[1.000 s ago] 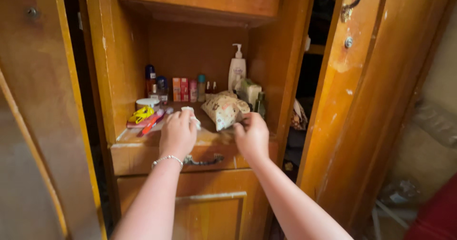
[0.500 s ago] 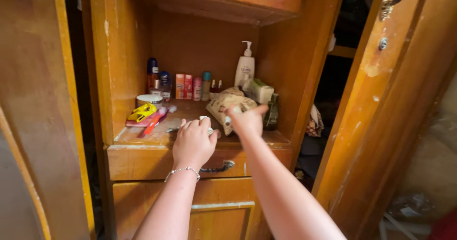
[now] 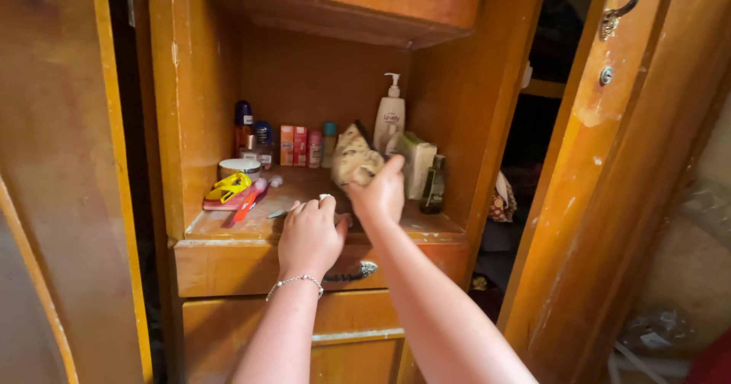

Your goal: The person sits on the floor and gathers various cosmetic items, including lipsticks, a razor, and toothbrushes, into a patterned pouch. They then place the pouch and other items into a wooden cabinet and wipe the cabinet shelf with a cloth.

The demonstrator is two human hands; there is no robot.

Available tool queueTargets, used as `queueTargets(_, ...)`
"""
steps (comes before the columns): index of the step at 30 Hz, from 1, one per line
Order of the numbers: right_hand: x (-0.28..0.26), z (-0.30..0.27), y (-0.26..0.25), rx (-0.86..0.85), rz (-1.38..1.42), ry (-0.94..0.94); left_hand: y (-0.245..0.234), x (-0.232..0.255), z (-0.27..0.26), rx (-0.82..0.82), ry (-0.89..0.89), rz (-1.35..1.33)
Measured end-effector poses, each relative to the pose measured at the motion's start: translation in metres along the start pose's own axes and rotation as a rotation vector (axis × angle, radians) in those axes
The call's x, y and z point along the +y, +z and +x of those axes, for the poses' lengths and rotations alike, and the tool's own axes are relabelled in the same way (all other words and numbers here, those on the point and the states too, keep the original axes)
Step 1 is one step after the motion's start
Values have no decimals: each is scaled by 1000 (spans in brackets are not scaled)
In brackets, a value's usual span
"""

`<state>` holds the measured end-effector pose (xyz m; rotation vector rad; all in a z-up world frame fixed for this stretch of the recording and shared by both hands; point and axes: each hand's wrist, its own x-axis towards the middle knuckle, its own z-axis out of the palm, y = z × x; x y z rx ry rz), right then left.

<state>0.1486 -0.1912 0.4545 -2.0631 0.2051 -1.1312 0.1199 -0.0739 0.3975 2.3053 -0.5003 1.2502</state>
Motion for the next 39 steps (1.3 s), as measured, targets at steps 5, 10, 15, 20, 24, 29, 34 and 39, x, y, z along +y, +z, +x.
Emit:
queueTargets(5, 38, 25, -8, 18, -30, 37, -2, 0, 1, -36, -29, -15)
queueTargets(10, 65, 42, -16, 38, -28, 62, -6, 2, 0, -43, -33, -20)
queueTargets(15, 69, 41, -25, 82, -1, -14, -7, 3, 1, -49, -41, -14)
queueTargets(20, 50, 26, -42, 62, -42, 53, -6, 2, 1, -41, -41, -26)
queueTargets(24, 33, 14, -61, 122, -93, 9, -6, 2, 0, -25, -36, -34)
queueTargets(29, 32, -10, -65, 313, 37, -743, -4, 1, -1, 45, -16, -27)
queueTargets(34, 38, -34, -33, -65, 18, -670, -3, 3, -1, 31, -19, 50)
queueTargets(39, 41, -38, -20, -150, -44, -565, -5, 5, -3, 106, -8, 48)
